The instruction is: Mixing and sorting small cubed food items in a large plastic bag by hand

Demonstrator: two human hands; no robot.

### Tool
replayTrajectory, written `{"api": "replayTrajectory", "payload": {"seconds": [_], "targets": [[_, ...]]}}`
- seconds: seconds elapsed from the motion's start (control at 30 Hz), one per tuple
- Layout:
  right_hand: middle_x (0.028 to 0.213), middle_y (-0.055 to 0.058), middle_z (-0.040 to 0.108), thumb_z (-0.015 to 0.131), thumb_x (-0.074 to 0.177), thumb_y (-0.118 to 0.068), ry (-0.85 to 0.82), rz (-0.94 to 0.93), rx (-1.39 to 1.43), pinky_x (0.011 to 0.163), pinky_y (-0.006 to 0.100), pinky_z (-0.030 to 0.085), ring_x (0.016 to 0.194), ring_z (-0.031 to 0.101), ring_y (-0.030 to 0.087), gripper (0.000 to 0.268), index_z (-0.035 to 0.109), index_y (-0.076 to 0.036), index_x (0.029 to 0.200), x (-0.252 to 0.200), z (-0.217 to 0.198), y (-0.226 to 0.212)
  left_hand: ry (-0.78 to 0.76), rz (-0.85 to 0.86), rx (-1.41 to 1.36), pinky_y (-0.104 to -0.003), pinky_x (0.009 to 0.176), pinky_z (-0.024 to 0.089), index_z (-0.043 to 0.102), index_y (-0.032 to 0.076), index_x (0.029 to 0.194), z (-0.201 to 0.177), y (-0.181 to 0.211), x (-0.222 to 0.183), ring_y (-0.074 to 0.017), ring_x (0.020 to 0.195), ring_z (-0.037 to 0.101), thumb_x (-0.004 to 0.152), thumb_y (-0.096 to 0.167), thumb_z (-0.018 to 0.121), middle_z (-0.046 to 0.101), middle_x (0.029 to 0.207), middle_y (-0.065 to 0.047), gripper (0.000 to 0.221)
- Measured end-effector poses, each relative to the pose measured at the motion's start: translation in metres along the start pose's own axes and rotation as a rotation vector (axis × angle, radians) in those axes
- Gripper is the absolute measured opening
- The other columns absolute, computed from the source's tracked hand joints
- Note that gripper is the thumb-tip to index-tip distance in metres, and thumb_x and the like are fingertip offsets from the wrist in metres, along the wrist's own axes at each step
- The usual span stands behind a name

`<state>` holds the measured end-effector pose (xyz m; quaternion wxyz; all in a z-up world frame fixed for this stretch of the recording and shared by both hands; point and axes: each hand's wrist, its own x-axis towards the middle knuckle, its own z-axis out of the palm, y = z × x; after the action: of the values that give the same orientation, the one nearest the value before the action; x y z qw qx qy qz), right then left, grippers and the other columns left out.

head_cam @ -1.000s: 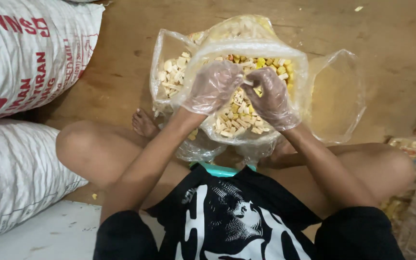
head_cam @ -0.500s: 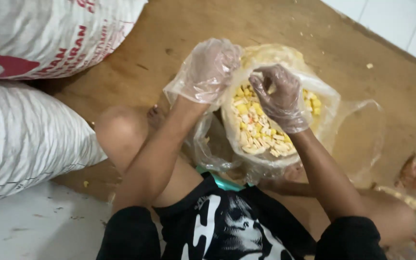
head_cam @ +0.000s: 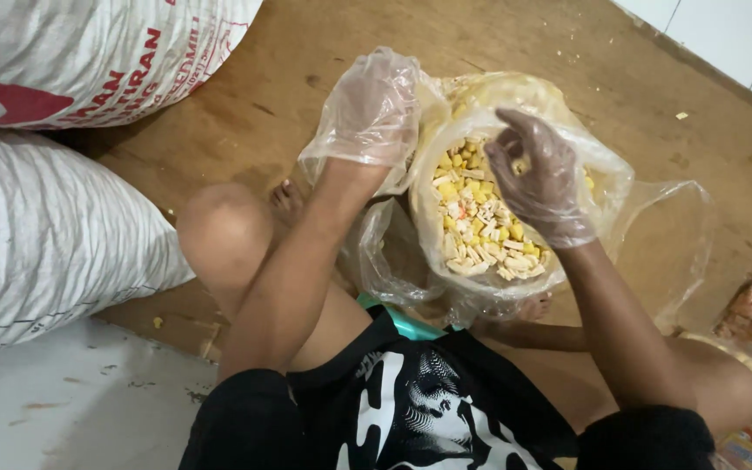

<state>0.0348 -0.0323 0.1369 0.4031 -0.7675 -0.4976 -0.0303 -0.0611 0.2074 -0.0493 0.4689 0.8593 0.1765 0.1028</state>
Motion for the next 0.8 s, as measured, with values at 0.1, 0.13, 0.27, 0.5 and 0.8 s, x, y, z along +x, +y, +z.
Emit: {"api": "replayTrajectory", "payload": {"seconds": [0.1,0.13,0.27,0.5,0.8], "targets": [[0.084,0.017,0.069,0.078,0.099,-0.003,-0.007,0.056,-0.076,0.059,0.044,0.054,0.066,0.068,0.035,0.032,0.068,0.002,0.129,-0.028,-0.017,0.01,-0.02,-0.017,0.018,-0.033,0.066,0.058,0.068,0.02,0.085,0.006,0.001,-0.008,-0.0177,0.075,0.065,0.095,0.015,0.058,0.065,0.077,0.0,0.014],[0.085,0.012,0.07,0.078,0.097,-0.005,-0.035,0.101,-0.128,0.059,0.041,0.055,0.066,0.068,0.031,0.03,0.071,-0.003,0.126,-0.039,-0.021,0.014,-0.032,-0.02,0.026,-0.034,0.066,0.058,0.068,0.02,0.085,0.008,0.003,-0.013,-0.0179,0.076,0.066,0.094,0.015,0.058,0.066,0.077,0.0,0.014],[0.085,0.009,0.071,0.081,0.091,-0.009,-0.107,0.185,-0.252,0.059,0.039,0.056,0.065,0.069,0.026,0.028,0.076,-0.01,0.119,-0.092,-0.021,0.051,-0.092,-0.027,0.05,-0.034,0.068,0.058,0.069,0.021,0.085,0.037,0.019,-0.028,-0.0183,0.077,0.066,0.094,0.016,0.059,0.066,0.078,0.001,0.014],[0.096,0.016,0.072,0.078,0.09,-0.024,-0.28,0.324,-0.415,0.063,0.051,0.06,0.073,0.072,0.037,0.035,0.069,-0.011,0.122,-0.137,-0.025,0.081,-0.177,-0.022,0.093,-0.035,0.069,0.058,0.069,0.022,0.086,0.108,0.067,-0.03,-0.0188,0.079,0.067,0.093,0.018,0.059,0.067,0.079,0.001,0.013],[0.104,0.017,0.067,0.075,0.091,-0.022,-0.278,0.47,-0.399,0.07,0.056,0.059,0.081,0.072,0.044,0.032,0.066,-0.014,0.12,-0.127,-0.024,0.095,-0.242,-0.026,0.166,-0.037,0.072,0.059,0.07,0.023,0.086,0.14,0.084,-0.031,-0.0196,0.083,0.069,0.091,0.02,0.06,0.069,0.081,0.001,0.012]]}}
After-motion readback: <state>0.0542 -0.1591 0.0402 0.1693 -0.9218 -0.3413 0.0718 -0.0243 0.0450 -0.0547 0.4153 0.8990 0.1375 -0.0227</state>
